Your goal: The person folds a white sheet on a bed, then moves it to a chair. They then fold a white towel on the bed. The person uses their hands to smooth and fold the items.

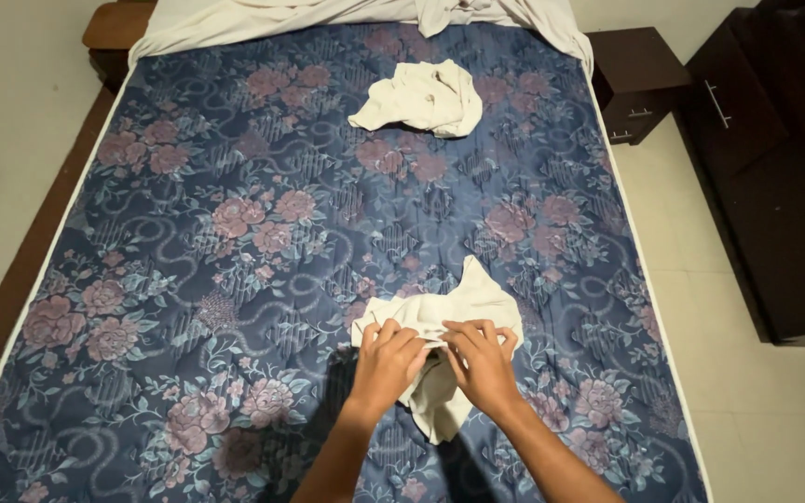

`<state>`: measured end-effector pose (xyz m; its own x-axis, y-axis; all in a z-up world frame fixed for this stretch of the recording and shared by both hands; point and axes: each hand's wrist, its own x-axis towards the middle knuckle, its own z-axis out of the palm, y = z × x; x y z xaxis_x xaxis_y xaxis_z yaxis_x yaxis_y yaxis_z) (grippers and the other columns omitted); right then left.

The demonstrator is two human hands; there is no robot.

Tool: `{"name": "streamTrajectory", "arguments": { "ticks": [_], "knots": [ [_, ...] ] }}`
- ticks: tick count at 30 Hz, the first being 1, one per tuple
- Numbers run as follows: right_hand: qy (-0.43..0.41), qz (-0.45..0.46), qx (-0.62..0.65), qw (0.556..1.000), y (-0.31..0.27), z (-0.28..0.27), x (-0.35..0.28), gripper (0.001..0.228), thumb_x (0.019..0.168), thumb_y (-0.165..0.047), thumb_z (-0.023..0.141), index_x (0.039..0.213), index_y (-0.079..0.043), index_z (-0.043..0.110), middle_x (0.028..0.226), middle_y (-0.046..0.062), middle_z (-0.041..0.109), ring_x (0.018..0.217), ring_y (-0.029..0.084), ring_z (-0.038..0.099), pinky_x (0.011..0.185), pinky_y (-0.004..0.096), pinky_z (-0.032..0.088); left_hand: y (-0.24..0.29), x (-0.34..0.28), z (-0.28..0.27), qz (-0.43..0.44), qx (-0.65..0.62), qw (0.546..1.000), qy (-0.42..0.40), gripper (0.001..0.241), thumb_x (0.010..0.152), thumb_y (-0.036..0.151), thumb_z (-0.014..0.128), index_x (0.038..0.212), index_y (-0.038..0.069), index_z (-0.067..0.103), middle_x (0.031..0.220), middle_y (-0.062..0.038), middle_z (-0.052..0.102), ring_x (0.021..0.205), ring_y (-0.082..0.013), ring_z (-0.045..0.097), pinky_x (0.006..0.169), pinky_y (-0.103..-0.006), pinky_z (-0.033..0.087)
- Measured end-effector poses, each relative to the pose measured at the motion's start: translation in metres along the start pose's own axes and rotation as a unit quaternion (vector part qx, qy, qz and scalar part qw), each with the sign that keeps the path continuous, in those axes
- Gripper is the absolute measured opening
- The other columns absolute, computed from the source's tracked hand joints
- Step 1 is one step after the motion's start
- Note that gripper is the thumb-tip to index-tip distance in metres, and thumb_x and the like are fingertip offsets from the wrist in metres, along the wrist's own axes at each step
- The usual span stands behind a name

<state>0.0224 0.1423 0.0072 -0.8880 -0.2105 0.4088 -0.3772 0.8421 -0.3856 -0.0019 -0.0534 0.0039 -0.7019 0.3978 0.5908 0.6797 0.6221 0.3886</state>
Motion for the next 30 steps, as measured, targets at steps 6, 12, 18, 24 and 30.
{"name": "streamTrajectory", "arguments": {
  "ticks": [6, 12, 18, 24, 30],
  "knots": [
    [0.009, 0.023, 0.005, 1.0, -0.001, -0.007, -0.003, 0.017, 0.082, -0.014, 0.075, 0.098, -0.016, 0.072, 0.118, -0.007, 0.073, 0.106, 0.018, 0.06, 0.096, 0.047, 0.029, -0.01, -0.017, 0.014, -0.041, -0.015, 0.999, -0.003, 0.014, 0.073, 0.014, 0.08, 0.085, 0.011, 0.073, 0.093, 0.002, 0.071, 0.094, -0.0225, 0.062, 0.088, -0.0433, 0.04],
    [0.017, 0.052, 0.003, 0.999, 0.007, -0.01, -0.01, 0.011, 0.08, -0.016, 0.075, 0.088, -0.014, 0.068, 0.118, -0.007, 0.074, 0.104, 0.019, 0.06, 0.096, 0.048, 0.029, -0.017, -0.018, -0.001, -0.052, -0.026, 0.998, -0.01, 0.018, 0.069, 0.012, 0.082, 0.083, 0.009, 0.072, 0.093, -0.001, 0.072, 0.095, -0.0247, 0.063, 0.09, -0.0433, 0.041],
    [0.013, 0.05, 0.015, 0.999, 0.006, -0.01, -0.012, 0.012, 0.079, -0.017, 0.075, 0.083, -0.014, 0.064, 0.118, -0.004, 0.073, 0.107, 0.021, 0.059, 0.096, 0.049, 0.029, -0.021, -0.023, -0.008, -0.102, -0.05, 0.994, -0.008, 0.023, 0.067, 0.016, 0.087, 0.079, 0.009, 0.069, 0.084, -0.001, 0.068, 0.091, -0.0259, 0.061, 0.083, -0.0416, 0.04],
    [0.01, 0.059, 0.032, 0.998, 0.006, -0.003, -0.012, 0.013, 0.079, -0.018, 0.074, 0.084, -0.013, 0.063, 0.111, -0.003, 0.072, 0.106, 0.02, 0.06, 0.097, 0.047, 0.029, -0.022, -0.02, -0.02, -0.116, -0.087, 0.989, 0.001, 0.031, 0.068, 0.025, 0.09, 0.076, 0.007, 0.066, 0.08, -0.002, 0.067, 0.088, -0.026, 0.059, 0.081, -0.0405, 0.039],
    [0.02, 0.066, 0.028, 0.997, 0.008, -0.001, -0.012, 0.016, 0.08, -0.019, 0.073, 0.088, -0.012, 0.061, 0.106, -0.002, 0.068, 0.104, 0.021, 0.059, 0.097, 0.047, 0.028, -0.024, -0.021, -0.032, -0.116, -0.143, 0.982, -0.039, 0.019, 0.078, 0.014, 0.082, 0.088, 0.007, 0.068, 0.089, -0.003, 0.067, 0.093, -0.0248, 0.061, 0.084, -0.0379, 0.039]
  ]
}}
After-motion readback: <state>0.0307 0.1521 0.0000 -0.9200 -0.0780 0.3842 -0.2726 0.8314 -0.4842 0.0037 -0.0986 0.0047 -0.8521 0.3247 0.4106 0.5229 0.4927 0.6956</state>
